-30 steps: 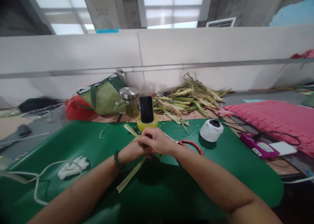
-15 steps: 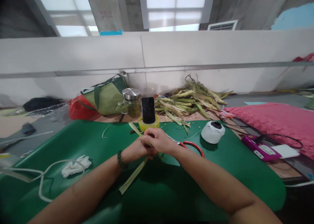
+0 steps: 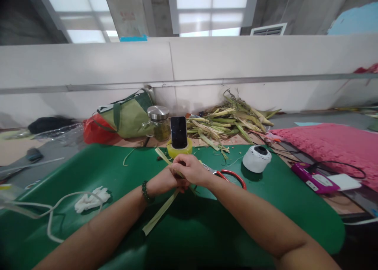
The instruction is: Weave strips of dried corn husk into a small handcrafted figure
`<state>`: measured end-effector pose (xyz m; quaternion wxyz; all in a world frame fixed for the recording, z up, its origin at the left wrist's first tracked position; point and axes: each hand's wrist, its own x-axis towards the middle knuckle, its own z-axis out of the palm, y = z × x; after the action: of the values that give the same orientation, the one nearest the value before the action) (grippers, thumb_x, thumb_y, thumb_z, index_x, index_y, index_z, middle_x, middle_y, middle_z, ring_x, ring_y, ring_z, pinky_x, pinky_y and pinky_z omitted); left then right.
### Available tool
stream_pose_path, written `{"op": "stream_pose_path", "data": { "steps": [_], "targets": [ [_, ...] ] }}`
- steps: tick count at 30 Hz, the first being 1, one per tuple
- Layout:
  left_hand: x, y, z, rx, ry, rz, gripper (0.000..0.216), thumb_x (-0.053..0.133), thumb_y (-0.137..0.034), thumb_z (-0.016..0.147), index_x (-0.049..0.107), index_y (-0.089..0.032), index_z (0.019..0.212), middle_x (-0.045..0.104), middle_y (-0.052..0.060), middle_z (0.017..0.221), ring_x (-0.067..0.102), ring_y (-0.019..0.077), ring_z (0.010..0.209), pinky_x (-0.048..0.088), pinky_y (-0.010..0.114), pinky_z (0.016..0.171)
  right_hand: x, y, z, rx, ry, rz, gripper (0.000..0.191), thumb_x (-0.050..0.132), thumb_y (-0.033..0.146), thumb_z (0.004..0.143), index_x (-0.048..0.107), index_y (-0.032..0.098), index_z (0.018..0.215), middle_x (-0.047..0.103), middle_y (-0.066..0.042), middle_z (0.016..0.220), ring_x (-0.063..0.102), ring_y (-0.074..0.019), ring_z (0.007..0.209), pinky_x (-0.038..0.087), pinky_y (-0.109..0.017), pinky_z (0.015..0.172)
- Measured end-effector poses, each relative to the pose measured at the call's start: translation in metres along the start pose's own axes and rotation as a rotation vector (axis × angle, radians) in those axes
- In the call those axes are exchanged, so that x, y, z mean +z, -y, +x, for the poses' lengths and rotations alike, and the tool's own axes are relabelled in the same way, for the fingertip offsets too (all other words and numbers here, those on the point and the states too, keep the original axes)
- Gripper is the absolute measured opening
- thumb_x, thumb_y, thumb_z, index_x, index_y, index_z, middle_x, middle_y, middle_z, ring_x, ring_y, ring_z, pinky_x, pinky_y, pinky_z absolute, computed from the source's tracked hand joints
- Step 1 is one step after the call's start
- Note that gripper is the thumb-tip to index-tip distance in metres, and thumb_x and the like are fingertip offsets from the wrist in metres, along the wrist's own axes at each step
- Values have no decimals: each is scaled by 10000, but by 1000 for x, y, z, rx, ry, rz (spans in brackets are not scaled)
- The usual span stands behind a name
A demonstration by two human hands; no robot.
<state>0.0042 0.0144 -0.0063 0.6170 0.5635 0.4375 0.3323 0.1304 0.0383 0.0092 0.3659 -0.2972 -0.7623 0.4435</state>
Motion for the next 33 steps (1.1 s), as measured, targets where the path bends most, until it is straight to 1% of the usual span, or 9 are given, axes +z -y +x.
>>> {"op": "stream_pose_path", "data": {
  "steps": [5, 8, 11, 14, 16, 18, 21, 27, 33],
  "targets": [
    [-1, -2, -1, 0, 12, -11, 149, 757, -166, 496, 630, -111, 552, 608, 10, 498, 548, 114, 413, 456, 231, 431, 0, -1, 3, 14, 13, 3, 197, 534, 321, 757, 517, 166, 637, 478, 24, 583, 417, -95, 536, 341, -214, 501],
    [-8, -10, -4, 26, 27, -4, 227, 800, -261, 520, 660, -96, 586, 640, 37, 541, 575, 125, 464, 476, 243, 491, -12, 3, 6, -38, -50, -19, 235, 512, 373, 803, 546, 159, 713, 508, 8, 651, 452, -109, 600, 375, -228, 563],
    [-18, -21, -8, 41, -87, -38, 355, 775, -423, 602, 702, -95, 715, 696, 73, 659, 626, 144, 567, 487, 243, 567, -32, 11, 5, -106, -121, -93, 298, 462, 425, 854, 562, 157, 771, 531, -15, 723, 480, -130, 685, 401, -247, 632],
    [-25, -27, -11, 27, -111, -130, 499, 716, -559, 630, 714, -87, 791, 715, 107, 716, 647, 156, 608, 507, 261, 618, -48, 16, 2, -67, 14, -209, 281, 561, 430, 802, 589, 155, 751, 565, -21, 733, 502, -140, 703, 405, -251, 641],
    [-26, -28, -11, 29, -108, -151, 534, 695, -588, 635, 719, -81, 800, 716, 114, 720, 644, 145, 601, 498, 241, 605, -52, 17, 1, -2, 128, -230, 254, 626, 404, 751, 596, 152, 742, 577, -11, 711, 502, -130, 670, 395, -238, 608],
    [-27, -29, -12, 33, -116, -144, 525, 703, -577, 631, 724, -85, 813, 716, 108, 725, 642, 136, 605, 486, 222, 593, -53, 15, 1, 47, 200, -204, 244, 637, 387, 738, 586, 149, 718, 553, 10, 646, 468, -107, 603, 367, -219, 555],
    [-26, -27, -13, 69, -135, -60, 427, 747, -485, 614, 728, -101, 800, 711, 82, 716, 632, 137, 613, 486, 224, 596, -53, 13, 1, 64, 227, -189, 247, 600, 380, 764, 581, 144, 695, 504, 28, 592, 413, -86, 546, 324, -206, 509],
    [-25, -25, -14, 212, -185, 384, 206, 654, -299, 724, 731, -111, 757, 669, 37, 596, 554, 120, 507, 435, 225, 509, -58, 16, 0, 4, 217, -355, 255, 535, 355, 816, 575, 137, 690, 484, 22, 584, 401, -87, 540, 309, -206, 502],
    [-25, -26, -15, 325, -201, 695, 115, 627, -180, 725, 729, -160, 674, 733, 50, 740, 657, 178, 723, 487, 246, 673, -56, 11, -1, -32, 198, -493, 242, 534, 324, 832, 590, 142, 683, 523, 10, 597, 441, -96, 562, 326, -207, 523]
  ]
}}
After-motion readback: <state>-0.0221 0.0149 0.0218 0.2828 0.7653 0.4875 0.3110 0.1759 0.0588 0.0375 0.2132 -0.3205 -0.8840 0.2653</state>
